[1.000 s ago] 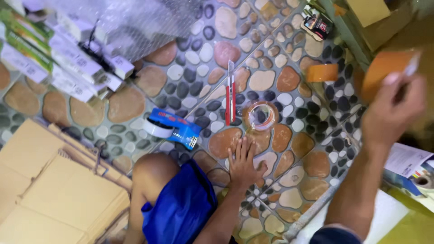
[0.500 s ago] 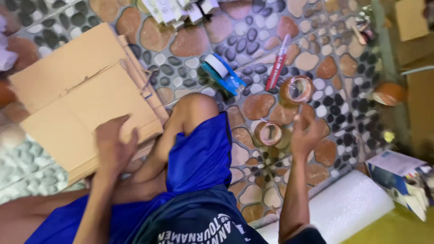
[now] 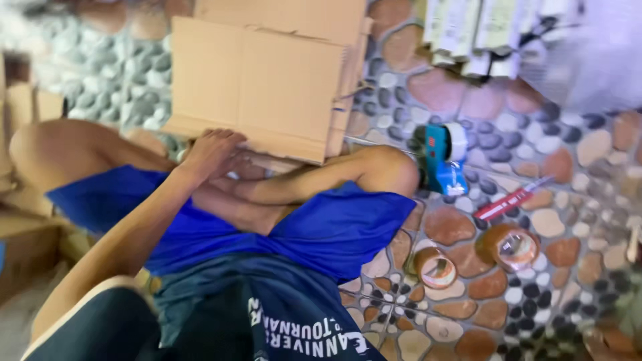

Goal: The person sits on the floor and packs several cylindrical items wrapped in plastic into small cardboard boxes. They use a roll of brown packing tape to seal the boxes shut, repeating the process for multiple items.

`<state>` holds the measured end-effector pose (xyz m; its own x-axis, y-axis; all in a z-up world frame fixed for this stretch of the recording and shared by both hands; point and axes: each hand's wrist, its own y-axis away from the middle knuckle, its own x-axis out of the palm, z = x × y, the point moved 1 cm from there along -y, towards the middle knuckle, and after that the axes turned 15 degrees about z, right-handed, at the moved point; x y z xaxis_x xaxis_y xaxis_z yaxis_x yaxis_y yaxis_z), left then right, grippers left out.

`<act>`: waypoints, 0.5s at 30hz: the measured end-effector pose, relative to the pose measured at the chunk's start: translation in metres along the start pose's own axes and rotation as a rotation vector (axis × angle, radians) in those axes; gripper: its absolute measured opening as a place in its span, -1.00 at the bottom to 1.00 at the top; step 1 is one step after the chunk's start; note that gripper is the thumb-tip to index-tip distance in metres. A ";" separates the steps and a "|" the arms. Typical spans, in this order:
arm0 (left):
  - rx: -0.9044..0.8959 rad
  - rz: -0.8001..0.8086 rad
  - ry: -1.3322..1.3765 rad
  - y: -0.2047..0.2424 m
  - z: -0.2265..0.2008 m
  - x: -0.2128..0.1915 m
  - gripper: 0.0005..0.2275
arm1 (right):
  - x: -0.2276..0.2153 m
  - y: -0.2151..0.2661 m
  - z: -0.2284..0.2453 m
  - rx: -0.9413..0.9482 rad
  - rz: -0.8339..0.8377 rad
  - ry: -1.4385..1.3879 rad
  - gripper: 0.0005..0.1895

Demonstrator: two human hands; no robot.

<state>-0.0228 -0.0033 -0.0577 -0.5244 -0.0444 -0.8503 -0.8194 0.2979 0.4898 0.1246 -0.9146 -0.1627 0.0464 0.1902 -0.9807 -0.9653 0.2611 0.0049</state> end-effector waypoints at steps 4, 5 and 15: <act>-0.033 0.004 0.007 -0.017 0.006 0.017 -0.57 | 0.039 -0.048 0.093 -0.150 0.083 -0.149 0.05; -0.039 -0.021 -0.012 -0.018 0.001 0.021 -0.63 | 0.040 -0.046 0.115 -0.180 0.116 -0.178 0.04; -0.092 -0.173 0.079 -0.011 -0.014 0.038 -0.68 | -0.053 -0.008 0.266 -0.363 0.243 -0.364 -0.05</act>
<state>-0.0373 -0.0219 -0.0924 -0.3873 -0.1629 -0.9074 -0.9147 0.1910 0.3562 0.1979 -0.6748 -0.0585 -0.1643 0.5353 -0.8285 -0.9828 -0.1609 0.0909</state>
